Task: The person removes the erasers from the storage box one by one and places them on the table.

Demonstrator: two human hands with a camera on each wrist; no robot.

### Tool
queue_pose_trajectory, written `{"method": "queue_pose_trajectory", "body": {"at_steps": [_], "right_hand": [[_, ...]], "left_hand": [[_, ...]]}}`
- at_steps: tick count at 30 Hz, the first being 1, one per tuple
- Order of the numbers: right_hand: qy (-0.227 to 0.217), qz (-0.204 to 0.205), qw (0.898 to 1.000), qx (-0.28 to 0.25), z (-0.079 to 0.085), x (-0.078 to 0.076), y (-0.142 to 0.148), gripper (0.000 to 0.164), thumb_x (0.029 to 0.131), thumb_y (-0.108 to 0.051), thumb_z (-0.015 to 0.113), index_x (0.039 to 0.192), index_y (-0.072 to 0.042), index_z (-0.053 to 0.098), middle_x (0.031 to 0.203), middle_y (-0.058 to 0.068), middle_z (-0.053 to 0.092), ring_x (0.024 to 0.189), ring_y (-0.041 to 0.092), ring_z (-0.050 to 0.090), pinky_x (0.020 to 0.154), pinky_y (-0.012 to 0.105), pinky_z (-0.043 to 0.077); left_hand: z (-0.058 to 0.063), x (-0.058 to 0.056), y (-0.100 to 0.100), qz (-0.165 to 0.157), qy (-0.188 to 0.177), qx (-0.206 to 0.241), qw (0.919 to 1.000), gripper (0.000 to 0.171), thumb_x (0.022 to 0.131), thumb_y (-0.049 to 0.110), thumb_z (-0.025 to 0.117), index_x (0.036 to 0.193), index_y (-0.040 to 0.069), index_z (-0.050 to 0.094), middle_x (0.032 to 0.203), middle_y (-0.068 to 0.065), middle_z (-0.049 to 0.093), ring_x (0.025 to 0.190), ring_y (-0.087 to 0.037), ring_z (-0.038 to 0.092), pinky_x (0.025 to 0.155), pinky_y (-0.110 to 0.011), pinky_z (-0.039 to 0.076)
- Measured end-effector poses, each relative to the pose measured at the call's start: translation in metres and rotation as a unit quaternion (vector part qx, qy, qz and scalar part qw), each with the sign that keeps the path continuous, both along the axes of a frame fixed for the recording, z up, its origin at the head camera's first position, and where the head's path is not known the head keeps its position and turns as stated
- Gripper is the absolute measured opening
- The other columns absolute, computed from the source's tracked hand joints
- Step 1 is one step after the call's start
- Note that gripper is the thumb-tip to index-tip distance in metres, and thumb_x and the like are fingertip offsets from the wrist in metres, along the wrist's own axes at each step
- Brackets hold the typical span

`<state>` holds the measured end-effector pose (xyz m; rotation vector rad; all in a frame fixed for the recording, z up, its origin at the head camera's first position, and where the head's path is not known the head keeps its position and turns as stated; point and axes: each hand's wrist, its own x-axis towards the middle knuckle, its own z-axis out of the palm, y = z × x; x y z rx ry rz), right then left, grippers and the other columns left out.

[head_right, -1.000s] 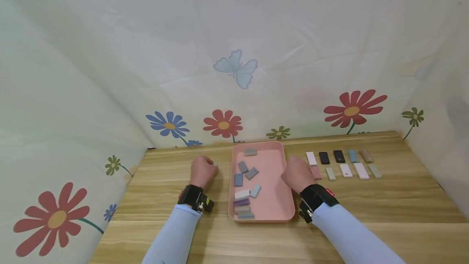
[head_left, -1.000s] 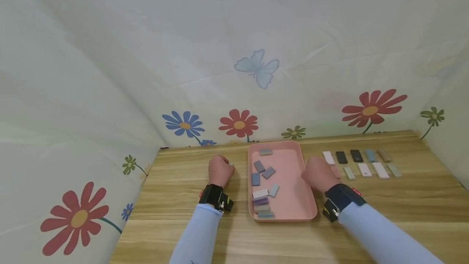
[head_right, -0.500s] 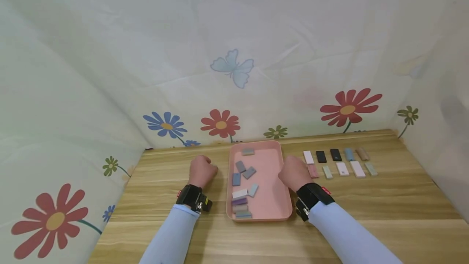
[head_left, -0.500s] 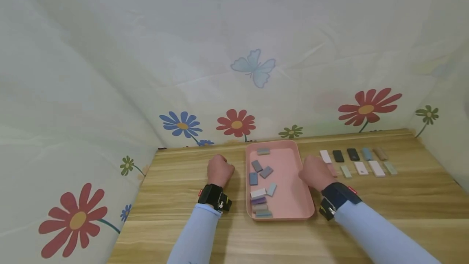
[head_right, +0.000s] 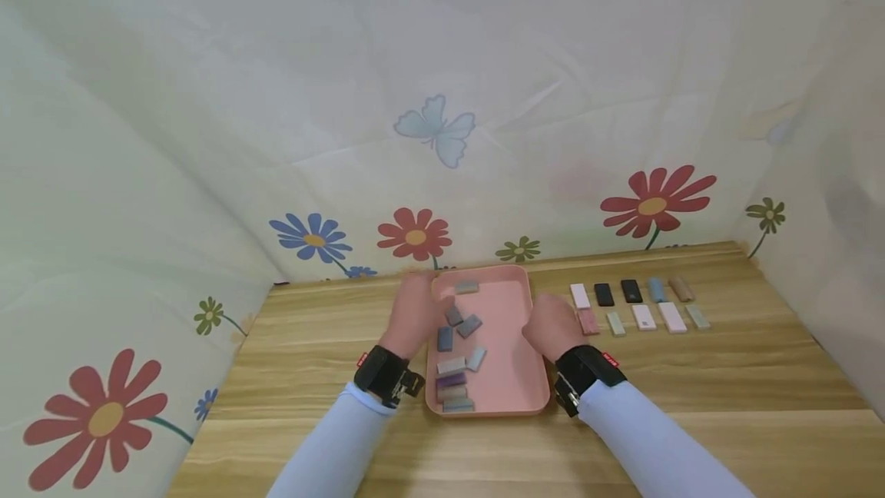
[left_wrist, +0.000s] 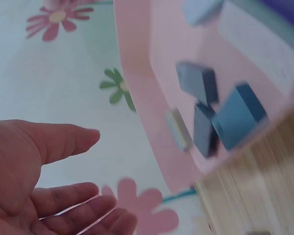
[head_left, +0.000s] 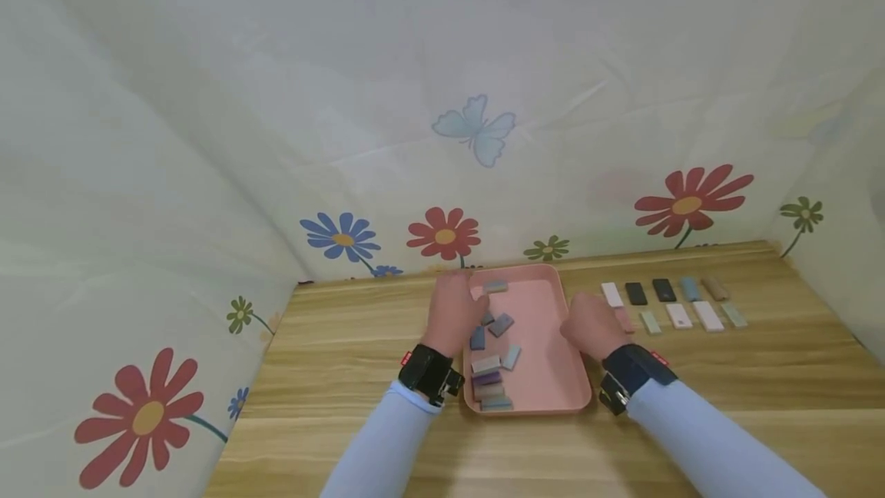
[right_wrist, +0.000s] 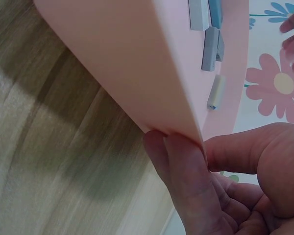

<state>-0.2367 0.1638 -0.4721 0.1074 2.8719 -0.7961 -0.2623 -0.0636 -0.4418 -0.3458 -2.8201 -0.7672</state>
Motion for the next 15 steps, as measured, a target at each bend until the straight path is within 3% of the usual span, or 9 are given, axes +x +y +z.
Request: {"method": "queue_pose_trajectory", "body": {"at_steps": [3,6,8,10,15], "right_hand": [[0.009,0.001,1.000,0.002,-0.003,0.000,0.001,0.011,0.078,-0.007,0.057,0.069,-0.003,0.060,0.063,0.007,0.057,0.053,0.020,0.052,0.045,0.027,0.037],[0.018,-0.001,1.000,0.001,-0.005,-0.001,0.002,0.010,0.077,-0.007,0.057,0.069,-0.003,0.060,0.063,0.007,0.057,0.053,0.020,0.052,0.046,0.027,0.037],[0.023,0.000,1.000,0.001,-0.005,0.000,0.001,0.009,0.077,-0.007,0.057,0.069,-0.003,0.060,0.063,0.007,0.056,0.053,0.020,0.052,0.046,0.027,0.037],[0.027,0.002,1.000,0.001,-0.006,0.000,0.001,0.009,0.076,-0.006,0.057,0.068,-0.003,0.059,0.062,0.006,0.056,0.053,0.020,0.051,0.046,0.027,0.037],[0.032,0.005,0.999,0.007,-0.004,0.002,0.001,0.010,0.076,-0.006,0.057,0.067,-0.003,0.059,0.062,0.006,0.056,0.054,0.020,0.051,0.047,0.027,0.037]], "left_hand": [[-0.002,0.008,0.017,-0.030,-0.020,-0.032,0.9989,0.029,0.082,0.023,0.066,0.105,0.006,0.064,0.094,-0.003,0.064,0.076,-0.014,0.057,0.067,-0.026,0.046],[-0.010,0.010,0.030,-0.048,-0.012,-0.124,0.9911,0.018,0.083,0.024,0.064,0.074,0.008,0.062,0.075,0.001,0.057,0.081,-0.015,0.051,0.085,-0.027,0.042],[-0.015,0.010,0.036,-0.053,-0.002,-0.195,0.9794,0.031,0.084,0.025,0.062,0.057,0.012,0.055,0.060,0.002,0.052,0.086,-0.018,0.050,0.098,-0.033,0.035],[-0.020,0.010,0.041,-0.050,0.004,-0.252,0.9665,0.036,0.085,0.028,0.061,0.053,0.013,0.053,0.053,0.003,0.051,0.093,-0.022,0.052,0.107,-0.039,0.029],[-0.033,0.007,0.046,-0.057,0.022,-0.354,0.9334,0.035,0.086,0.039,0.059,0.062,0.014,0.067,0.059,0.004,0.059,0.092,-0.023,0.054,0.095,-0.039,0.039]]}}
